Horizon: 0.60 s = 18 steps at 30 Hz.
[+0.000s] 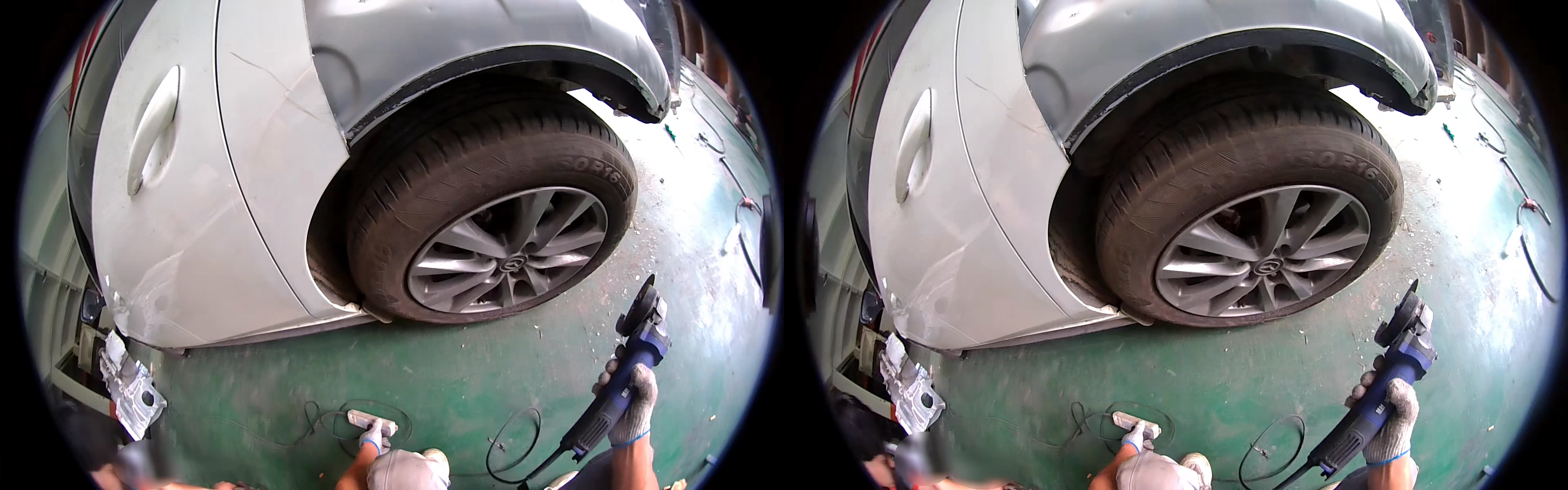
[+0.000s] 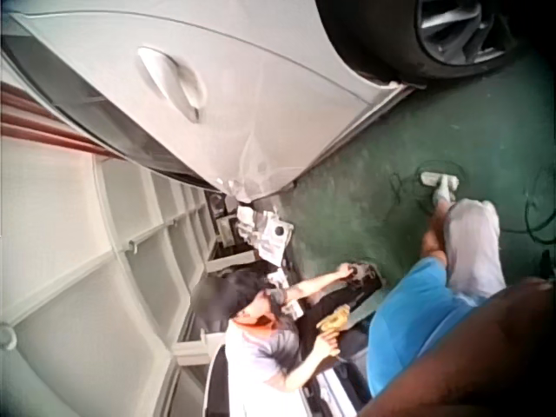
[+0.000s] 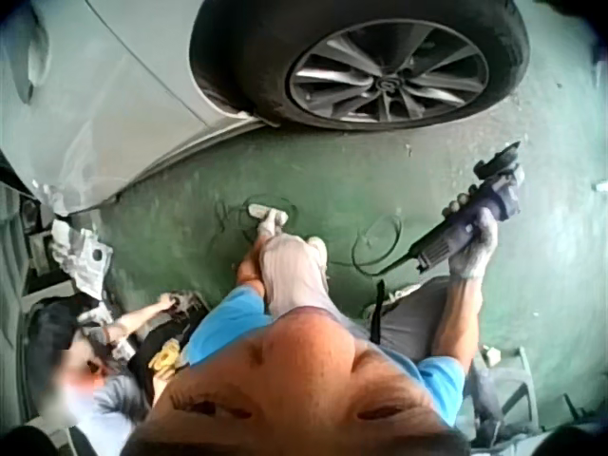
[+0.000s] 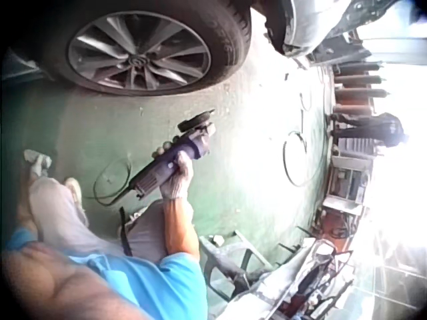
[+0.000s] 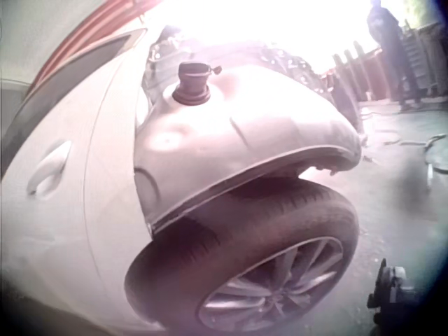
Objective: The person removes a metal panel from the front of a white car using a hammer and pry bar, then uses an angle grinder to cut and smooth the front fender and wheel arch area. Another person works nearby on a separate panel.
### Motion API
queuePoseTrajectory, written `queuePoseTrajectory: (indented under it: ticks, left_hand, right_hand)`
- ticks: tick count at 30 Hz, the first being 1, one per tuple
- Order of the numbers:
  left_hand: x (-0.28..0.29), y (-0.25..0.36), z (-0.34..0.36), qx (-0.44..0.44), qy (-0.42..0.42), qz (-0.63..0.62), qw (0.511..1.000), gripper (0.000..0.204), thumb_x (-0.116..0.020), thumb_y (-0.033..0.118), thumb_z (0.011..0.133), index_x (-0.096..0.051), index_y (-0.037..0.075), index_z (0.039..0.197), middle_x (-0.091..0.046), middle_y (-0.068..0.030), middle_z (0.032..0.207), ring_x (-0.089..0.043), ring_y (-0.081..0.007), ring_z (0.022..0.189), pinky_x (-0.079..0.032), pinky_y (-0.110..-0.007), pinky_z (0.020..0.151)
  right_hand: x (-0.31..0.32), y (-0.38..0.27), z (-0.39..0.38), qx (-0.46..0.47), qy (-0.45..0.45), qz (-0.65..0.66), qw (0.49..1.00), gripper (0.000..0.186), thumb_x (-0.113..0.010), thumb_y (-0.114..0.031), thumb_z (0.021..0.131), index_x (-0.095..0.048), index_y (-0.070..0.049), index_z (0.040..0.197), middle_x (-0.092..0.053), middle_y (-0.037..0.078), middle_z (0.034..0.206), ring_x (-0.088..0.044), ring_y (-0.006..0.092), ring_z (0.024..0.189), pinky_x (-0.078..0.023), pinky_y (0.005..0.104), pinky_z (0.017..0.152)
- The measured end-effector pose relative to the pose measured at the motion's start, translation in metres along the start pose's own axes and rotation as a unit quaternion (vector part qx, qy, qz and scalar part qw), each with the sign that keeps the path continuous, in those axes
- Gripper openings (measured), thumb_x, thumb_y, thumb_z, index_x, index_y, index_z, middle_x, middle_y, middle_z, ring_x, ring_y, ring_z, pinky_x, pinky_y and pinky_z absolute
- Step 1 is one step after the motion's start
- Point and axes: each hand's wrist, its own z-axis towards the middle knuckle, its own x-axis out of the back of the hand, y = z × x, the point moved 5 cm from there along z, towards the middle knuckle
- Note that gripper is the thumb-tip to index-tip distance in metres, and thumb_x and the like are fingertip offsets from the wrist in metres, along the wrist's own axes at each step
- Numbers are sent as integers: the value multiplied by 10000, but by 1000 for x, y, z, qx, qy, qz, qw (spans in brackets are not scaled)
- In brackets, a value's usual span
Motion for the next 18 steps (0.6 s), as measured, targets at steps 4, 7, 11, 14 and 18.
queuePoseTrajectory:
  ticks: [4,7,11,14,18]
  left_hand:
    - [6,-16,-26,5,-27,208,978,917,-769,701,848,-663,-55,1357,-716,-183,1311,-718,-298,1139,-587,-394,955]
    - [38,-22,-39,-67,-27,352,933,886,-747,698,865,-675,-56,1326,-745,-171,1226,-728,-277,1093,-575,-356,948]
    - [26,55,-129,-252,-105,395,877,707,-692,609,946,-705,-40,1226,-778,-150,1107,-740,-273,1000,-572,-372,883]
    - [8,100,-184,-309,-270,162,897,379,-633,380,1054,-728,13,1061,-770,-98,972,-733,-230,869,-569,-389,764]
    - [-9,265,-322,-343,-288,-86,890,175,-685,253,1051,-723,85,1023,-718,-12,895,-675,-114,755,-557,-274,699]
  right_hand:
    - [3,-10,12,0,-17,-1,1000,653,-792,-250,846,-534,-40,1409,-680,115,1021,-713,278,866,-620,456,785]
    - [1,-10,15,-34,-48,31,998,667,-792,-248,838,-528,-42,1415,-679,118,1031,-717,287,873,-633,470,802]
    - [-2,-22,18,-55,-89,50,993,704,-814,-211,800,-526,-37,1418,-685,131,1038,-727,298,876,-641,482,813]
    - [2,-29,21,-59,-104,18,993,730,-829,-190,774,-524,-30,1418,-691,141,1035,-731,301,870,-644,483,812]
    - [8,-38,27,-54,-111,-4,992,727,-831,-186,771,-526,-26,1412,-687,139,1015,-730,295,862,-646,479,800]
